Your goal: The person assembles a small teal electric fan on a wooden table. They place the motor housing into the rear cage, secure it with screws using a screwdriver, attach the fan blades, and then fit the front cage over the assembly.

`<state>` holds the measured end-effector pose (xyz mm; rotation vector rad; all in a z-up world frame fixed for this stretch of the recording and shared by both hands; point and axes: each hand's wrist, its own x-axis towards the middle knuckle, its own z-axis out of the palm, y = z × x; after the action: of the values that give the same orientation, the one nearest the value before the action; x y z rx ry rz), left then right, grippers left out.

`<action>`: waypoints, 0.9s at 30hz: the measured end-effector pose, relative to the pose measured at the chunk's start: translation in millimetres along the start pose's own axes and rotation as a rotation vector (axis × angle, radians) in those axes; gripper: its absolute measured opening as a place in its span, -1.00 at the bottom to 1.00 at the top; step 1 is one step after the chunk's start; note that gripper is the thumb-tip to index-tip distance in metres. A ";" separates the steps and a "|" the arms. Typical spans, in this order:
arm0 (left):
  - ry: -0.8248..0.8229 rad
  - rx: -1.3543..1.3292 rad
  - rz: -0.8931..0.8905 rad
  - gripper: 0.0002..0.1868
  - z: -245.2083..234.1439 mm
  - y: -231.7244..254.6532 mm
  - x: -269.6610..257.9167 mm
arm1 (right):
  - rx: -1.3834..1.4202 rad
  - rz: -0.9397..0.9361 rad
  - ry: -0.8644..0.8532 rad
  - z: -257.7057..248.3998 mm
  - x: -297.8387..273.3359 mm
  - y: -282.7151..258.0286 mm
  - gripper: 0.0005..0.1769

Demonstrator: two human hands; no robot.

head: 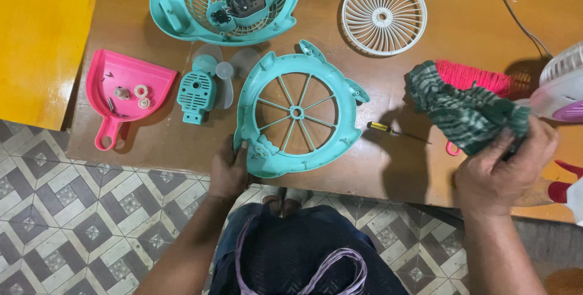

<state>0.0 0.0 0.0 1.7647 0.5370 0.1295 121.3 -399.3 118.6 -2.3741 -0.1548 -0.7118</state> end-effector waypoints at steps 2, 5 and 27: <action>-0.008 -0.031 -0.127 -0.76 0.2 6.3 -0.2 | 0.013 0.062 0.010 11.9 -6.7 3.4 -0.71; -0.032 -0.111 -0.033 -0.77 2.3 13.9 0.0 | -0.316 0.093 -0.169 27.0 -12.7 4.3 -0.67; 0.010 0.317 0.063 -0.70 8.4 14.1 -1.7 | -0.418 -0.217 -0.435 85.4 -33.5 -6.9 -0.79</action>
<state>5.6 -10.6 11.4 2.0920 0.5309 0.1016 129.7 -338.9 49.8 -2.9224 -0.4971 -0.3305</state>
